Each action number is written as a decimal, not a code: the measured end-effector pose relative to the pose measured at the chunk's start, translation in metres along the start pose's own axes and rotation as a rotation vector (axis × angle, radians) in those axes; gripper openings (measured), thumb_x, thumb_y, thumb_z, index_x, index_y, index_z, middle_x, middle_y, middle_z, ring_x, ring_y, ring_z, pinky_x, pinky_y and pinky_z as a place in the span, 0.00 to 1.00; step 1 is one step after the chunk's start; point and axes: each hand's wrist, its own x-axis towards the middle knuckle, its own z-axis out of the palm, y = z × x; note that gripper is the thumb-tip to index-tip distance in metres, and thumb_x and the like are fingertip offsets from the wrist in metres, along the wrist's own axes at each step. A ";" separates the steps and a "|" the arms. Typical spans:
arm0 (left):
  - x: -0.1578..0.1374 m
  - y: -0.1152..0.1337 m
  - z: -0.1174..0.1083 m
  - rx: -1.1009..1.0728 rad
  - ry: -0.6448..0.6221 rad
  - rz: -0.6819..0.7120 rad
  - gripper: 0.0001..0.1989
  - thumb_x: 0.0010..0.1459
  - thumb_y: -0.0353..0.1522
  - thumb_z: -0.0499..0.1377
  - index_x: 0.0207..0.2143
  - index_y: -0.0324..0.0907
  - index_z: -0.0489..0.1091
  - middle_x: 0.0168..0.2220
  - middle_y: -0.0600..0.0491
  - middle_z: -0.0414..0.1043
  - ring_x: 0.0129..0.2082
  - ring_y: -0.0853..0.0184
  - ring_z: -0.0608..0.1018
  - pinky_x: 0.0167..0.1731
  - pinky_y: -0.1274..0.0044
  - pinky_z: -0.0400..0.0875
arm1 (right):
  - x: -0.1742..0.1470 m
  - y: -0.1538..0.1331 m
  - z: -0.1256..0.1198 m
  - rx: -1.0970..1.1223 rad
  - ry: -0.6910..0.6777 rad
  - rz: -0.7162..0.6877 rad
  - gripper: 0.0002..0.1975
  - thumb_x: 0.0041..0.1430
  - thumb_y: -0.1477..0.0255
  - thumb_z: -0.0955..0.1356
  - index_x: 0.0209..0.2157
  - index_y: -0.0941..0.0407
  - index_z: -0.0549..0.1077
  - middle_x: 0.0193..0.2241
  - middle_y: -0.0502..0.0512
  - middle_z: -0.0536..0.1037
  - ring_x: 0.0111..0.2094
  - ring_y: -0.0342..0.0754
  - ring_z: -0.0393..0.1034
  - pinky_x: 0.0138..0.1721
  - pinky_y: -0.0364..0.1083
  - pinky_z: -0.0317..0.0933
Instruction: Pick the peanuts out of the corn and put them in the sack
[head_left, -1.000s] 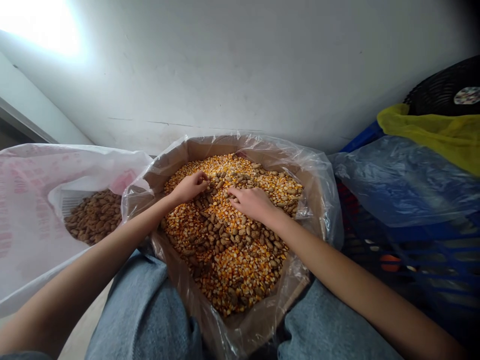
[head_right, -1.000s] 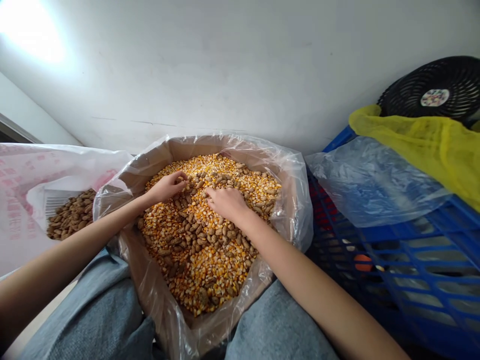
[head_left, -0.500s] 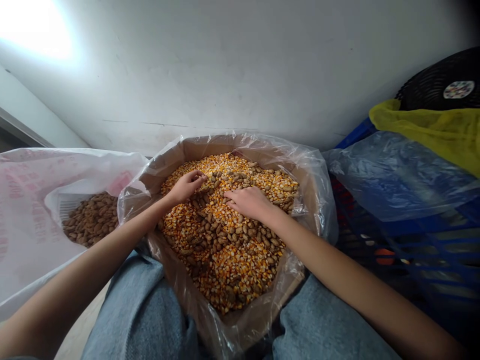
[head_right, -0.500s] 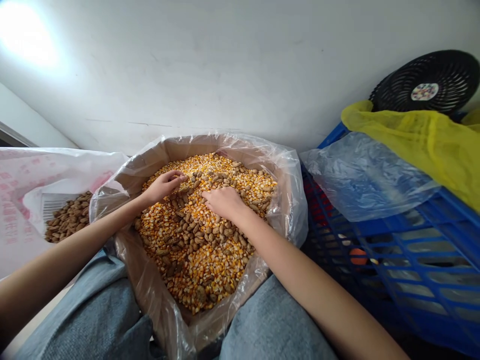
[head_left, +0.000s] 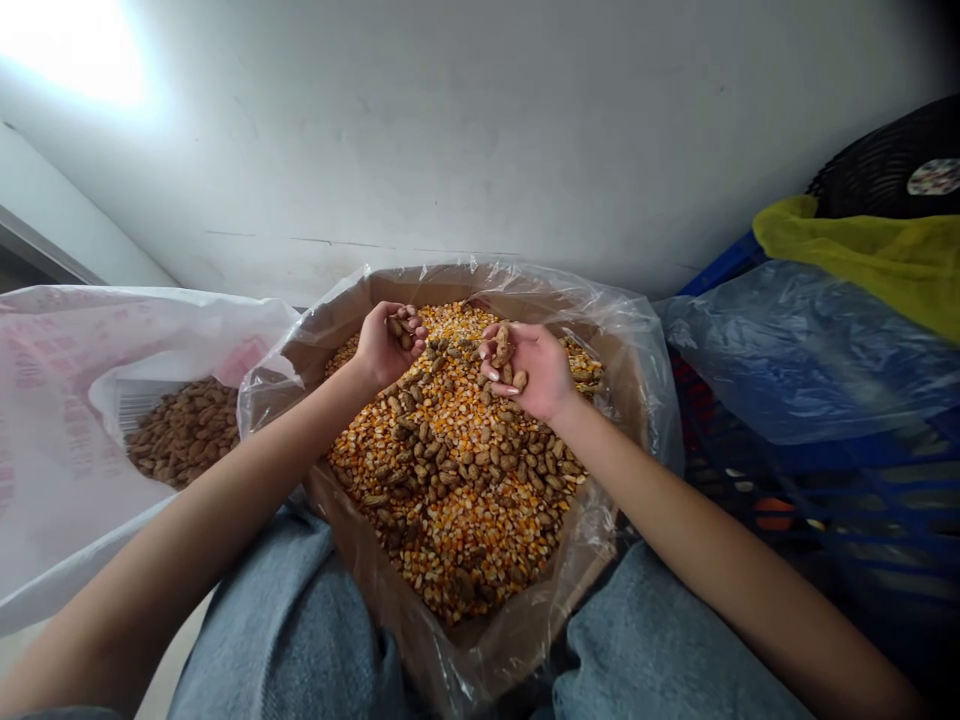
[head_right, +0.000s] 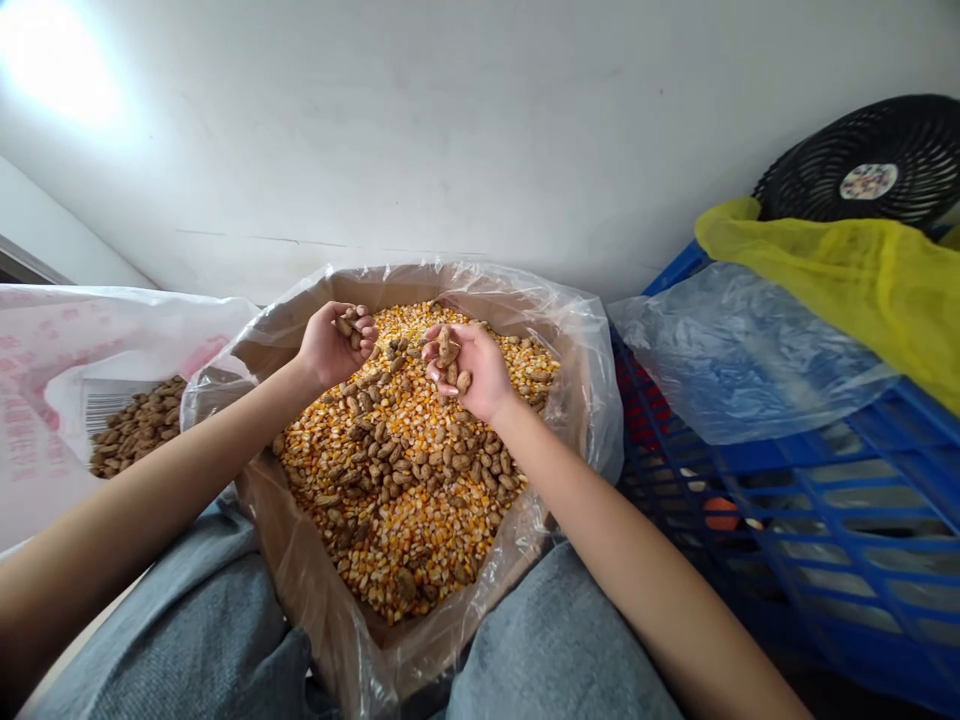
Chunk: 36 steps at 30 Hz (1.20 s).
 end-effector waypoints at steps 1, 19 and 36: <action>0.002 -0.003 0.003 0.015 0.017 0.015 0.04 0.46 0.30 0.47 0.20 0.39 0.56 0.15 0.58 0.54 0.15 0.76 0.63 0.12 0.85 0.56 | 0.001 0.000 -0.002 -0.011 0.036 -0.003 0.13 0.47 0.60 0.60 0.26 0.57 0.62 0.21 0.48 0.63 0.15 0.36 0.53 0.10 0.36 0.39; -0.017 -0.053 -0.008 2.306 -0.192 0.296 0.15 0.52 0.40 0.47 0.36 0.40 0.63 0.25 0.48 0.68 0.27 0.61 0.72 0.28 0.73 0.62 | 0.000 0.019 -0.022 -1.988 0.207 -0.002 0.16 0.53 0.66 0.60 0.46 0.48 0.65 0.35 0.54 0.74 0.35 0.50 0.67 0.31 0.45 0.56; -0.011 -0.017 -0.004 0.022 -0.016 -0.024 0.03 0.46 0.28 0.47 0.24 0.39 0.58 0.18 0.58 0.58 0.14 0.77 0.61 0.12 0.85 0.53 | -0.003 -0.009 -0.015 -0.055 0.096 -0.015 0.12 0.46 0.63 0.59 0.30 0.56 0.62 0.21 0.48 0.63 0.15 0.37 0.52 0.11 0.36 0.35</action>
